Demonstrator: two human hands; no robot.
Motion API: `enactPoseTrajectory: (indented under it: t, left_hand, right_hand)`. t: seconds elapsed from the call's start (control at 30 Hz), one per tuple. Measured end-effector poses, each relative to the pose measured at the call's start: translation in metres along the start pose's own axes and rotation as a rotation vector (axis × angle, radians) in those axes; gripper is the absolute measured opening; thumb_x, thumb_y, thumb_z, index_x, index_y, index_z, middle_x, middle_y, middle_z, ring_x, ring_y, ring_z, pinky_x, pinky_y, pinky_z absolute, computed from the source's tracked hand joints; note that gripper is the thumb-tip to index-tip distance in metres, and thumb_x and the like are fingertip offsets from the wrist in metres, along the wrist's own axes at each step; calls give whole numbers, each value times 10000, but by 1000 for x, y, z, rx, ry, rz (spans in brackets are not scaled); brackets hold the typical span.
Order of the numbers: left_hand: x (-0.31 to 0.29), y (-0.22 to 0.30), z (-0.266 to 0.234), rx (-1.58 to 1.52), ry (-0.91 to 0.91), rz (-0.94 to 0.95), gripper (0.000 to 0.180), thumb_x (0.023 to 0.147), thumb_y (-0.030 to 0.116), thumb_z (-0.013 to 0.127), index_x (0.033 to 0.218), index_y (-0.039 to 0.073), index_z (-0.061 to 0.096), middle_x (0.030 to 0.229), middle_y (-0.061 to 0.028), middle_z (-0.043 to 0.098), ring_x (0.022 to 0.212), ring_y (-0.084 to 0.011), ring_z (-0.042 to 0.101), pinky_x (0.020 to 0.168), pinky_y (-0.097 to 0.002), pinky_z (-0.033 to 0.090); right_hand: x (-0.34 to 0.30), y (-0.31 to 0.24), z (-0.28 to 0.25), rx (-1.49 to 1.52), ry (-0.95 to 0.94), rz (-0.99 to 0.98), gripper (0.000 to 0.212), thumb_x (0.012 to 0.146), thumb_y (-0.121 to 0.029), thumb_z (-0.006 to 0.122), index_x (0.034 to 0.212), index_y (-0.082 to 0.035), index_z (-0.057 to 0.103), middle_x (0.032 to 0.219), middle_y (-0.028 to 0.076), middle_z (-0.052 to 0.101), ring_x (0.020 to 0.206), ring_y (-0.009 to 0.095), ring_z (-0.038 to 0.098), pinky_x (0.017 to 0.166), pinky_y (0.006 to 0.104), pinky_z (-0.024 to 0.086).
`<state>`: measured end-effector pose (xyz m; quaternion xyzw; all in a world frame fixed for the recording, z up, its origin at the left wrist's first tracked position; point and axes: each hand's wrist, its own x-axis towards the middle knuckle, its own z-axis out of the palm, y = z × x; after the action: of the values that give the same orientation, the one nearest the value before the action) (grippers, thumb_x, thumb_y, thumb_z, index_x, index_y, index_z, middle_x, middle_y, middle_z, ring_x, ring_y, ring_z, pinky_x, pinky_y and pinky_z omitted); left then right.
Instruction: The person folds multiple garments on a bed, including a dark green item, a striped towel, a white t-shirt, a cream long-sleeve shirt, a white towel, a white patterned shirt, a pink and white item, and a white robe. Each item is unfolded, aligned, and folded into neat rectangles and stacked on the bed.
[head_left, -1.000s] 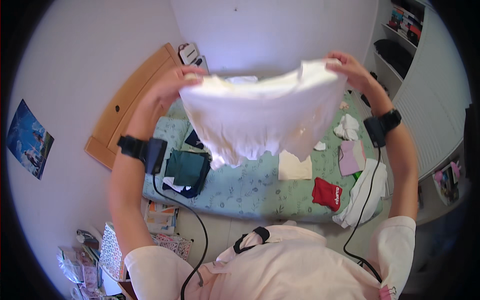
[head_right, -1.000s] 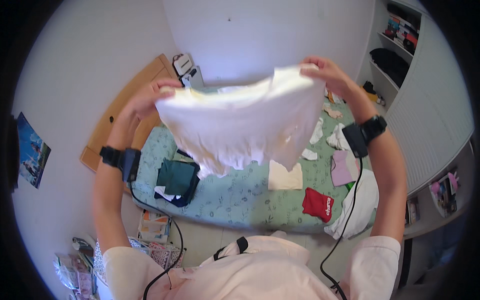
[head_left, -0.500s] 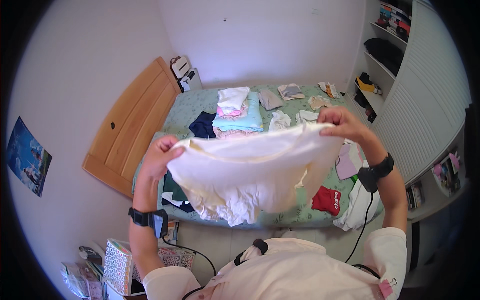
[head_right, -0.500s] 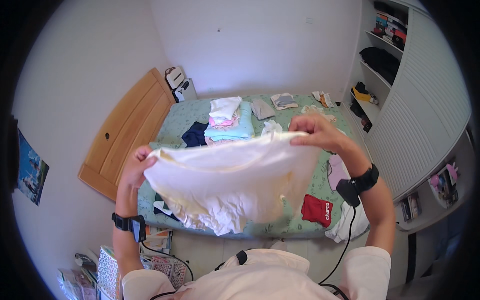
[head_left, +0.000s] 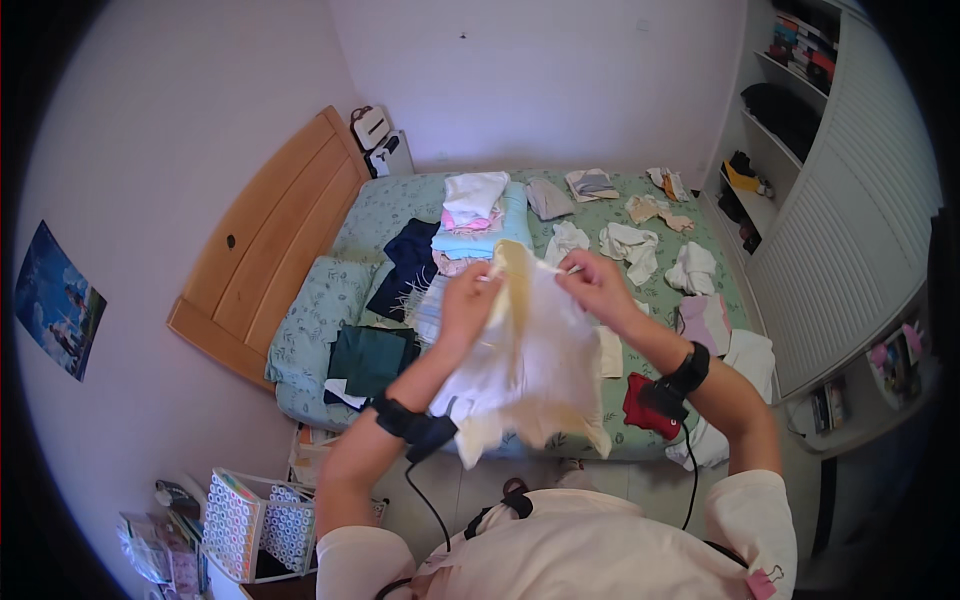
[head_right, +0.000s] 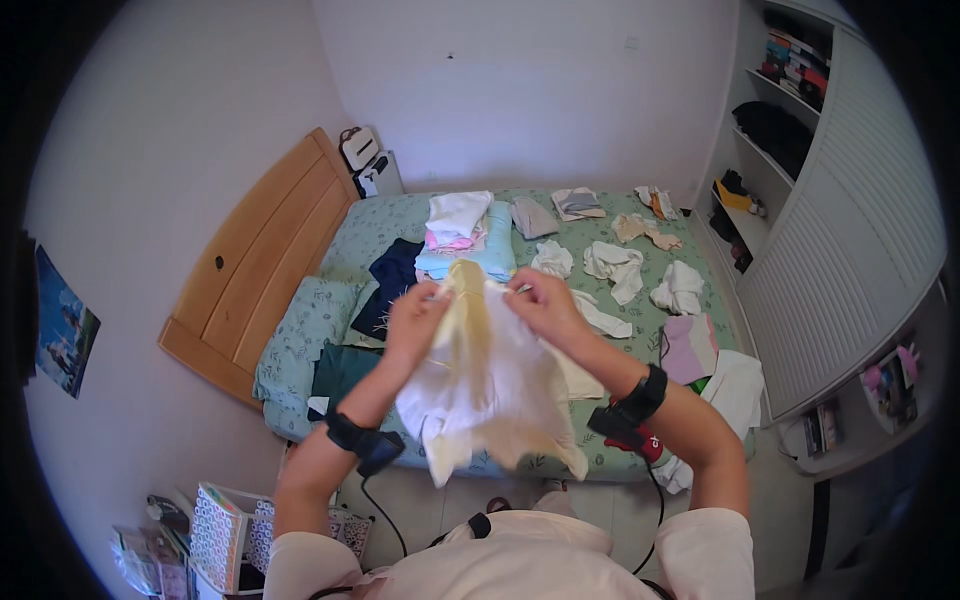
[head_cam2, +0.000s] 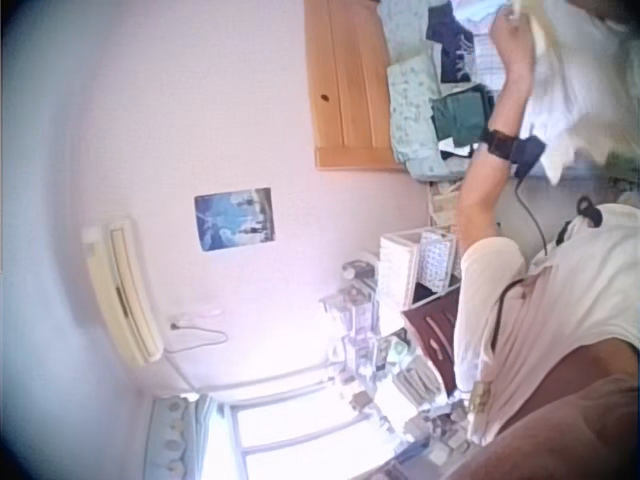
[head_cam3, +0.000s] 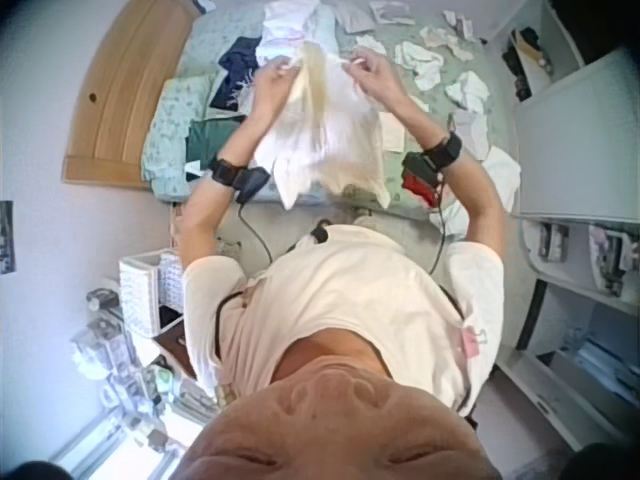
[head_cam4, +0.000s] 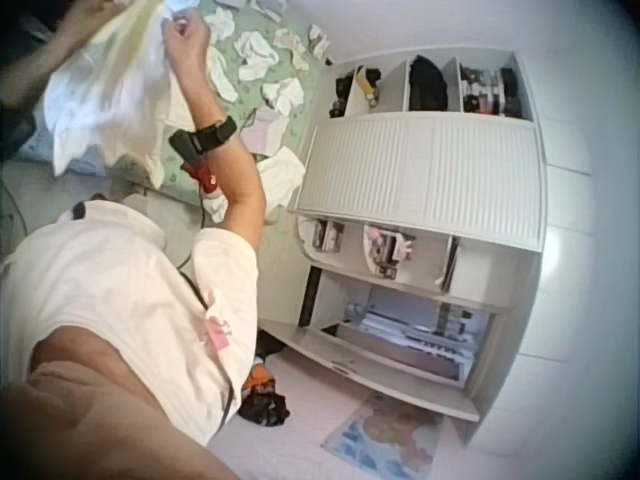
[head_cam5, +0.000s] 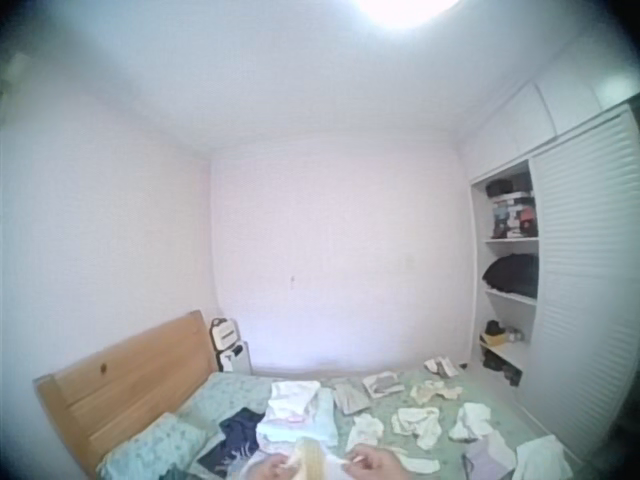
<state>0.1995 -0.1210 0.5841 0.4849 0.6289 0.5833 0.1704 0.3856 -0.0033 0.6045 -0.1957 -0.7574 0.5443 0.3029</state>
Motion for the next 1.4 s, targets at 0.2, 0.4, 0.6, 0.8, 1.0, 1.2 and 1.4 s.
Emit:
enactPoseTrajectory:
  t: [0.2, 0.4, 0.6, 0.8, 1.0, 1.2, 1.4]
  left_hand:
    - [-14, 34, 28, -189, -35, 34, 127, 910, 120, 530, 925, -1, 566, 706, -13, 616, 613, -18, 538, 530, -170, 400]
    - [-10, 38, 30, -194, -138, 126, 238, 908, 112, 528, 1088, -43, 549, 756, -50, 627, 663, -31, 525, 572, -210, 426]
    - [-3, 39, 21, 162, -89, 486, 388, 825, 207, 628, 1131, -15, 543, 754, -138, 632, 635, -195, 610, 597, -302, 462]
    - [4, 31, 8, 198, -303, 265, 306, 800, 107, 566, 1085, -6, 568, 814, -141, 620, 668, -173, 574, 624, -294, 456]
    - [-3, 20, 5, 27, -548, 244, 226, 811, 73, 550, 1016, -16, 585, 793, -96, 608, 694, -111, 557, 643, -260, 451]
    - [-21, 8, -13, 5, -147, 348, 188, 783, 15, 581, 972, 11, 587, 855, -72, 615, 755, -139, 572, 689, -272, 462]
    - [-49, -11, -3, -10, -137, 215, 241, 759, 116, 648, 967, 18, 576, 882, -96, 617, 807, -207, 606, 738, -320, 482]
  right_hand:
    - [-8, -25, 24, 129, 69, -54, 98, 871, -99, 561, 855, -25, 499, 565, -14, 515, 459, 43, 485, 403, 202, 374]
    - [-8, -28, 26, 166, 49, -55, 122, 888, -121, 539, 847, -9, 511, 595, 9, 533, 483, 60, 513, 426, 214, 410]
    - [-5, -27, 18, 182, -72, -111, 189, 930, -145, 460, 890, 17, 548, 715, 37, 575, 597, 103, 584, 558, 220, 481]
    - [5, -43, 0, -432, 3, -591, 308, 785, -98, 646, 1074, -22, 571, 908, 115, 620, 779, 205, 625, 695, 302, 491]
    - [20, -28, 4, -370, -497, -403, 356, 743, -158, 696, 1043, -20, 561, 954, 91, 622, 868, 236, 604, 776, 302, 453]
    - [22, -22, 12, -719, -449, -459, 191, 721, -76, 645, 896, -57, 573, 658, 170, 556, 637, 345, 560, 565, 377, 437]
    - [39, -60, 7, -825, -459, -501, 219, 694, -42, 619, 908, -53, 575, 647, 167, 556, 617, 350, 560, 544, 385, 426]
